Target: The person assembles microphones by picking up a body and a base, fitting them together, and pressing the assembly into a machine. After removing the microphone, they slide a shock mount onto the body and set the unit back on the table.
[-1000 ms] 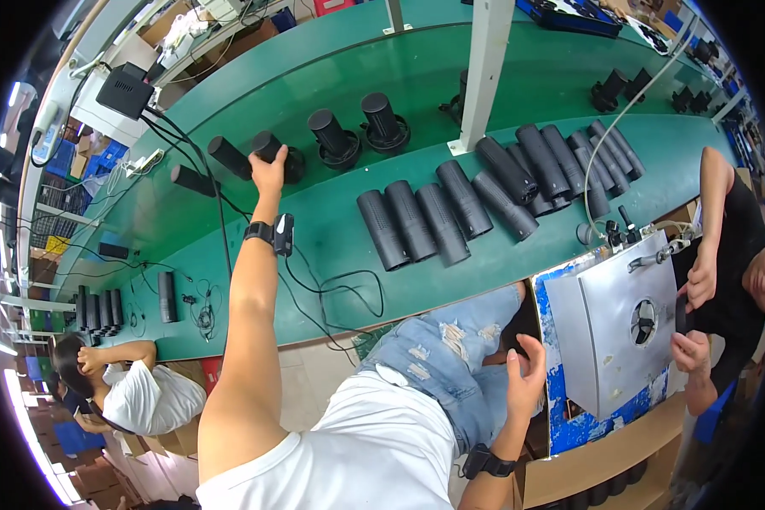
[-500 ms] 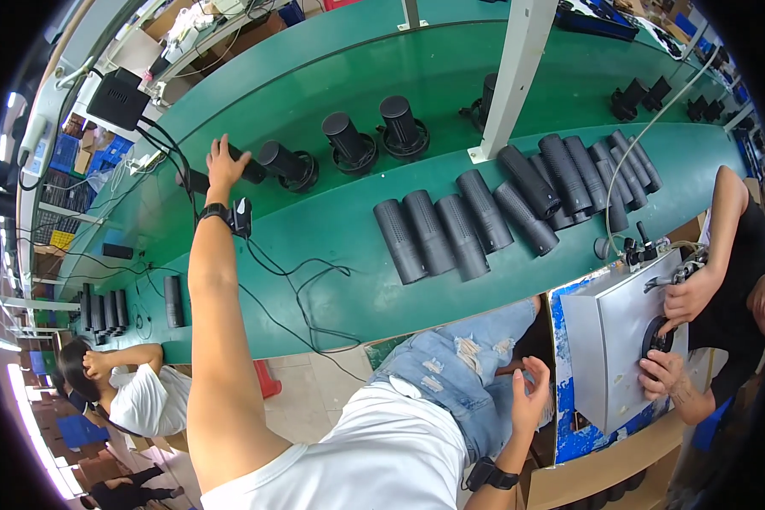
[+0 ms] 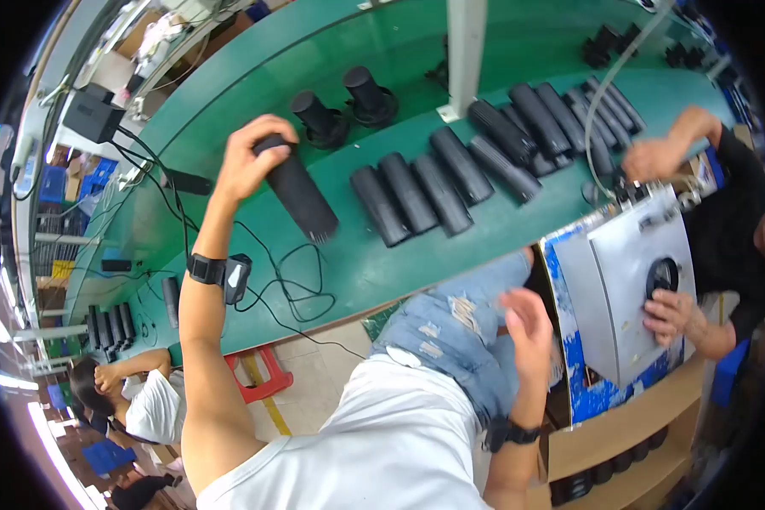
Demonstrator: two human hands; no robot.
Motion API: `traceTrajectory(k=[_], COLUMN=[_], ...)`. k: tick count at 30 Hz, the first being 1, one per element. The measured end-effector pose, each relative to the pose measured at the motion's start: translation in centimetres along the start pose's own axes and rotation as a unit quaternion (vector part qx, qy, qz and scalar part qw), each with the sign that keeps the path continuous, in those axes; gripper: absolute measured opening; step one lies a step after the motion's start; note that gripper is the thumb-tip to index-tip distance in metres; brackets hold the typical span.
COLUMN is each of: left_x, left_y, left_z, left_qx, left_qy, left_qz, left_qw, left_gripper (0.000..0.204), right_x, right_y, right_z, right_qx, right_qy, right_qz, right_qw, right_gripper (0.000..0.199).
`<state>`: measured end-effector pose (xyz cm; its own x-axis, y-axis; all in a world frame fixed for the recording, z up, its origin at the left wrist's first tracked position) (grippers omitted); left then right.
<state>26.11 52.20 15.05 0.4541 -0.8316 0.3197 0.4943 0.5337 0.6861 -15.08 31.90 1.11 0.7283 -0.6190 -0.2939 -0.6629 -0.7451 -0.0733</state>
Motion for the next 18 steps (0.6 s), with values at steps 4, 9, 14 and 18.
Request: traceTrajectory(k=[4, 9, 14, 18], left_x=[4.6, 5.1, -0.6, -5.6], left_y=[-13.0, -21.9, -30.1, -34.4], left_z=[11.2, 18.2, 18.2, 21.0], left_qx=[-0.327, -0.450, -0.528, -0.483], left_qy=[-0.160, -0.138, 0.017, 0.084], left_qz=[-0.254, -0.257, -0.226, -0.269], left_qw=[0.896, 0.844, 0.818, 0.829], left_gripper=[0.023, 0.039, 0.056, 0.055], right_x=[3.4, 2.5, 0.7, -0.6], right_y=[-4.9, -4.9, 3.8, 7.1], right_z=[-4.2, -5.7, -5.7, -5.2], right_qx=[0.079, 0.445, 0.403, 0.335], right_qy=[0.060, 0.051, 0.201, 0.219], right_qz=[-0.117, -0.328, 0.025, 0.106], right_qw=[0.988, 0.832, 0.893, 0.910], right_gripper=[0.056, 0.082, 0.055, 0.060])
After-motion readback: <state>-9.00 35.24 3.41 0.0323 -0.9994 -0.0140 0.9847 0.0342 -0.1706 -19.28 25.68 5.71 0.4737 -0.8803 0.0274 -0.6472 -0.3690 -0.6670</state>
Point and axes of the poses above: each hand's wrist, its own x-axis towards the middle knuckle, its own y-axis out of the back of the hand, z = x × y, the point moved 5 cm from there along x, towards the middle knuckle, and after that the axes turned 1 degree about -y, right-handed, at the moved point
